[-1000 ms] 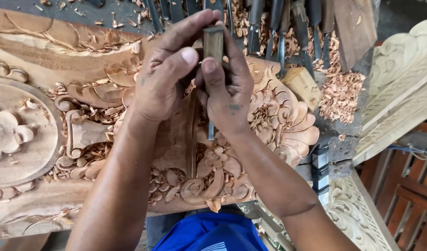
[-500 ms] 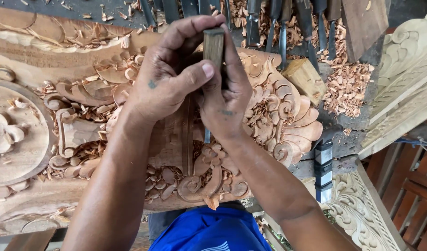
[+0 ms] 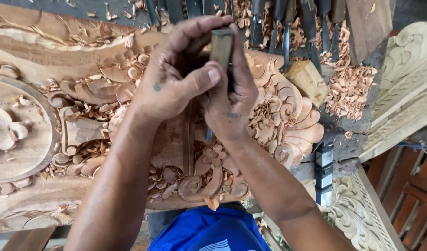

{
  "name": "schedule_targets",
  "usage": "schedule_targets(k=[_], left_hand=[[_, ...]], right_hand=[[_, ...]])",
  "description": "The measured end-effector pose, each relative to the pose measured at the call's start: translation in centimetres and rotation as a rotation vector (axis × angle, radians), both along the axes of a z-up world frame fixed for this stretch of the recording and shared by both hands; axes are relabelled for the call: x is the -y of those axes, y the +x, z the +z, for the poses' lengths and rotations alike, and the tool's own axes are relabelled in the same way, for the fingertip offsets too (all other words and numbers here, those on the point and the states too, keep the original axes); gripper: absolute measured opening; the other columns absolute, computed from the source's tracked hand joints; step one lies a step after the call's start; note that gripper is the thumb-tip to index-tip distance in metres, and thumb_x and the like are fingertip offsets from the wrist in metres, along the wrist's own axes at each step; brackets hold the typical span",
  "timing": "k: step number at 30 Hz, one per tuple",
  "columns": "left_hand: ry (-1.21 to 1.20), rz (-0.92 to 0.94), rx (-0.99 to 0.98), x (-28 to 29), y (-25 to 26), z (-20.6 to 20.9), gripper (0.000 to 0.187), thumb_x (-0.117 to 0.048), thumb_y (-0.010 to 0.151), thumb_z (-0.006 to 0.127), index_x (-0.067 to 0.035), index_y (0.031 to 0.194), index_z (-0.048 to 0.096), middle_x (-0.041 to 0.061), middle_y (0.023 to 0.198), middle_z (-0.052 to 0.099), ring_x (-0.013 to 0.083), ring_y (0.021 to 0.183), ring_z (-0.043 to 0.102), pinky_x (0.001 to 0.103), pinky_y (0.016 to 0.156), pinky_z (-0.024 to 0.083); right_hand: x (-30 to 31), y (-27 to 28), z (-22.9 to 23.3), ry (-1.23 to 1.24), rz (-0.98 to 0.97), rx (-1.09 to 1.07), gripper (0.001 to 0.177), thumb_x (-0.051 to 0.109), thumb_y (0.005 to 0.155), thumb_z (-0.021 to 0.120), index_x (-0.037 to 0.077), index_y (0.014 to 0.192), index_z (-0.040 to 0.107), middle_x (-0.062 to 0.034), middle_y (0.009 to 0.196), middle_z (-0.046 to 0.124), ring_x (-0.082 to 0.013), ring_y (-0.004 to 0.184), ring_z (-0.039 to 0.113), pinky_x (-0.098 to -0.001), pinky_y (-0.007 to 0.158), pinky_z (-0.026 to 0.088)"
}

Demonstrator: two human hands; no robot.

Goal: Carving an intricate floral design into a wooden panel using specialized chisels and a hammer.

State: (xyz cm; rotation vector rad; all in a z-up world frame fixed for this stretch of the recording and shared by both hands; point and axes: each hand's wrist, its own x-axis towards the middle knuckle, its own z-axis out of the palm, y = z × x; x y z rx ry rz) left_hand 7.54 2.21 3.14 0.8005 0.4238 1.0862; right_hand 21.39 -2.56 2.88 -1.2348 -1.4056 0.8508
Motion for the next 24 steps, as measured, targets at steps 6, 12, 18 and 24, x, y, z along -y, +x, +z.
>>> schedule_targets(k=[6,12,18,24], left_hand=[[0.053,0.028,0.103,0.6,-0.3,-0.8,0.055,-0.013,0.105,0.078,-0.006,0.151,0.048,0.009,0.155,0.054,0.0160,0.142,0.050,0.034,0.127,0.039],[0.027,0.075,0.042,0.2,-0.3,-1.2,0.052,-0.015,0.098,0.078,-0.008,0.140,0.047,0.011,0.150,0.058,0.0181,0.136,0.054,0.039,0.119,0.046],[0.099,0.078,-0.083,0.2,-0.7,-0.7,0.052,-0.017,0.095,0.072,-0.006,0.143,0.055,0.011,0.146,0.063,0.0183,0.130,0.062,0.038,0.121,0.049],[0.063,-0.021,0.091,0.2,-1.4,-0.6,0.053,-0.016,0.102,0.076,-0.003,0.149,0.055,0.013,0.144,0.059,0.0176,0.132,0.057,0.035,0.121,0.043]], right_hand=[[0.2,-0.4,0.9,-0.094,-0.097,-0.084,0.056,0.018,0.110,0.058,0.006,0.160,0.034,-0.0043,0.141,0.063,-0.0067,0.096,0.064,-0.0223,0.087,0.059],[0.7,-0.6,0.5,-0.038,0.000,-0.028,0.050,0.019,0.119,0.058,0.011,0.161,0.033,-0.0004,0.132,0.067,-0.0059,0.106,0.067,-0.0218,0.099,0.060],[-0.6,-1.5,1.0,0.042,0.017,-0.030,0.050,0.021,0.114,0.054,0.009,0.159,0.039,-0.0051,0.139,0.064,-0.0116,0.111,0.070,-0.0275,0.099,0.064],[1.2,-0.3,0.3,0.026,0.021,-0.027,0.052,0.024,0.121,0.059,0.012,0.164,0.032,-0.0016,0.134,0.069,-0.0063,0.108,0.069,-0.0213,0.100,0.059]])
